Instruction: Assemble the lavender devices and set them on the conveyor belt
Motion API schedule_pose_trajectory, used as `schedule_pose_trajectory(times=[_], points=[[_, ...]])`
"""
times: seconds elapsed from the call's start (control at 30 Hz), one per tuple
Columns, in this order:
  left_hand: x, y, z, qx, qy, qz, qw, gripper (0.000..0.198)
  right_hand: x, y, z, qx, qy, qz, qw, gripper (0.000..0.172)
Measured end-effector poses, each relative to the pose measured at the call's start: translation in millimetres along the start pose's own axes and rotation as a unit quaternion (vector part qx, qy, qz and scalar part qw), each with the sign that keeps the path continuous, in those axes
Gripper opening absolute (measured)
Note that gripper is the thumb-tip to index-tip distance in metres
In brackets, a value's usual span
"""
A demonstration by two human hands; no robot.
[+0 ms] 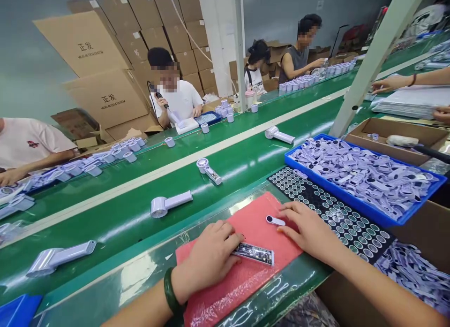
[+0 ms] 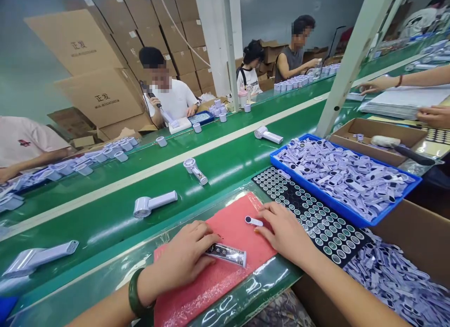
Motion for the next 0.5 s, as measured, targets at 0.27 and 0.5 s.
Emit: schedule_pose_trajectory(times=[0.27, 0.5], points=[[0.2, -3.5, 4.3, -0.050, 0.005, 0.111, 0.993, 0.039, 87.7, 4.2, -10.0, 0.024, -0.045, -0.064, 0.997, 0.021], [11.3, 4.7, 14.2, -0.116, 0.039, 0.275, 0.953, 0.015, 124.3, 24.3, -10.2, 0.031, -0.039, -0.004, 0.999, 0.008]])
Point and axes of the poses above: each hand's wrist, its own z-axis away from the middle knuckle, its own y-axis out of the palm, x = y × z, the point moved 1 cm from there along -z, towards the middle knuckle, and after that the axes turned 1 degree about -y, right-handed, at the moved point
